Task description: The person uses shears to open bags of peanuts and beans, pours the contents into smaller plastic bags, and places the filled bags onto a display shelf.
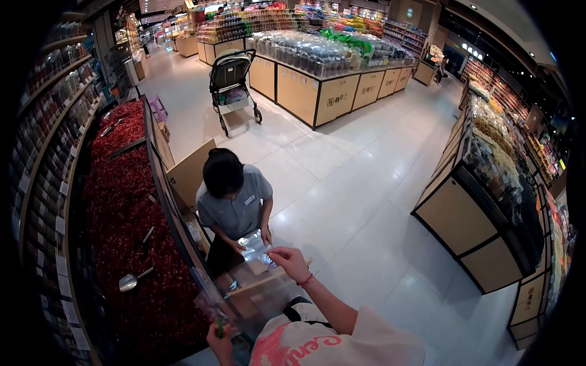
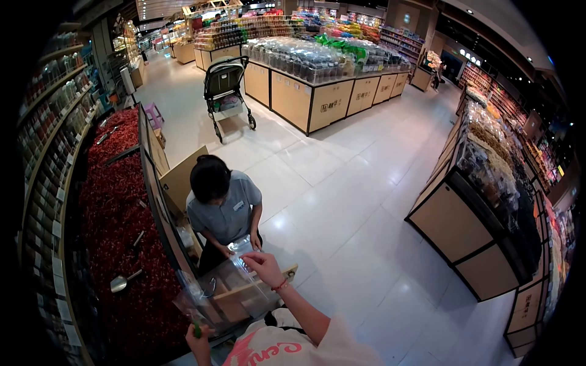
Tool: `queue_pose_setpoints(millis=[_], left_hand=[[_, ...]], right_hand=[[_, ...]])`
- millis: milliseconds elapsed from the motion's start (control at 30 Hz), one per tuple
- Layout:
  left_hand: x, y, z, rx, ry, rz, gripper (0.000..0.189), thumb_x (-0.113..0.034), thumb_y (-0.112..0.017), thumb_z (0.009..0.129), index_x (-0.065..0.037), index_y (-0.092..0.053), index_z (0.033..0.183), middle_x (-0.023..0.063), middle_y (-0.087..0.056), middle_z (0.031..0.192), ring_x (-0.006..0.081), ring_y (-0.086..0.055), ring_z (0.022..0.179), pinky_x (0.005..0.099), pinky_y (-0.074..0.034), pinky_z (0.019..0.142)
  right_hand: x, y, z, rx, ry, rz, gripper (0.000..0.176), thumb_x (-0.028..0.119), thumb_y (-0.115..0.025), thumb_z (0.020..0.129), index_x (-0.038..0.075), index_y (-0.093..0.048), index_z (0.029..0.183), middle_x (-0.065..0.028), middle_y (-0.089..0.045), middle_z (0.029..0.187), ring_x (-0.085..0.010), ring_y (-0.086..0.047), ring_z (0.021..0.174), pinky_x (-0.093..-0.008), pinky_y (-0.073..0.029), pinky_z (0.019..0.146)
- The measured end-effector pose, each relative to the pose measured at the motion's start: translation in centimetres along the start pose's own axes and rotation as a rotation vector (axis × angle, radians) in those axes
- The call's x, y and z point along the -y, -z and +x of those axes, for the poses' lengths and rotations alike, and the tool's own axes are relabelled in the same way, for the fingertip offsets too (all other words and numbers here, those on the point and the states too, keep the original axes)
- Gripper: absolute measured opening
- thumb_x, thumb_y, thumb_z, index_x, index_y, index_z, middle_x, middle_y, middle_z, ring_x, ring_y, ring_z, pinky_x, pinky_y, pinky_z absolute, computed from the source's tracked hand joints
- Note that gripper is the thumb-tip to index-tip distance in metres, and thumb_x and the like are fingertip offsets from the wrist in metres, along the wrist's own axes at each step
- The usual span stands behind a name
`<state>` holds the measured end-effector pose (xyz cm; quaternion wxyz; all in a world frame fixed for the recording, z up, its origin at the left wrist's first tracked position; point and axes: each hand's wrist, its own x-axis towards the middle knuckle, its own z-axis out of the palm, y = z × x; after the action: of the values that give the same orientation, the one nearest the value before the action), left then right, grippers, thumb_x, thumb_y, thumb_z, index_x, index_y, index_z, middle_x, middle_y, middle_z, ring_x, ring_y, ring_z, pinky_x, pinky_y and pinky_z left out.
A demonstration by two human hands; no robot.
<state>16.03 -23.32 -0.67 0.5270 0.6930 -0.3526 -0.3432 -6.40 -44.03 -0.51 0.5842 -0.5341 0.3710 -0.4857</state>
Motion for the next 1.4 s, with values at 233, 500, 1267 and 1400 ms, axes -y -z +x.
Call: queue_pose_setpoints(millis=[233,500,1267,1400], left_hand=[[0.6,0.3,-0.3,-0.014,0.085,-0.064,0.018,-0.013,-0.059,0.084,-0.003,-0.046,0.077,0.0049,-0.058,0.061,0.0085,-0.048,0.055,0.0228,-0.038,0.055],[-1.2,2.5,-1.7,-0.047,0.153,0.066,0.023,-0.018,-0.061,0.085,0.000,-0.058,0.099,0.0045,-0.056,0.082,0.0150,-0.051,0.073,0.0298,-0.042,0.068],[-0.3,-0.3,0.3,0.156,-0.248,0.231,0.030,-0.019,-0.061,0.086,-0.002,-0.041,0.071,0.0002,-0.032,0.063,0.0117,-0.030,0.058,0.0281,-0.030,0.051],[1.3,-0.3,0.9,0.054,-0.157,0.268,0.032,-0.019,-0.062,0.086,-0.003,-0.038,0.070,0.0009,-0.026,0.061,0.0129,-0.025,0.056,0.0285,-0.028,0.049]], right_hand=[[1.7,-0.7,0.2,0.102,-0.075,0.111,0.024,0.012,-0.059,0.087,0.000,-0.061,0.108,-0.0052,-0.066,0.089,-0.0074,-0.059,0.080,-0.0207,-0.047,0.071],[0.4,-0.3,-0.2,0.759,-0.208,-0.298,0.043,0.020,-0.061,0.083,0.005,-0.049,0.121,-0.0048,-0.065,0.093,-0.0116,-0.060,0.082,-0.0264,-0.048,0.076],[-5.3,-3.3,-1.7,0.839,-0.075,-0.436,0.043,0.009,-0.051,0.082,0.006,-0.044,0.125,-0.0127,-0.055,0.116,-0.0238,-0.056,0.104,-0.0341,-0.042,0.090],[-3.3,-2.2,-1.4,0.590,-0.104,-0.493,0.040,0.005,-0.045,0.084,0.007,-0.043,0.125,-0.0124,-0.062,0.101,-0.0229,-0.061,0.092,-0.0331,-0.046,0.082]])
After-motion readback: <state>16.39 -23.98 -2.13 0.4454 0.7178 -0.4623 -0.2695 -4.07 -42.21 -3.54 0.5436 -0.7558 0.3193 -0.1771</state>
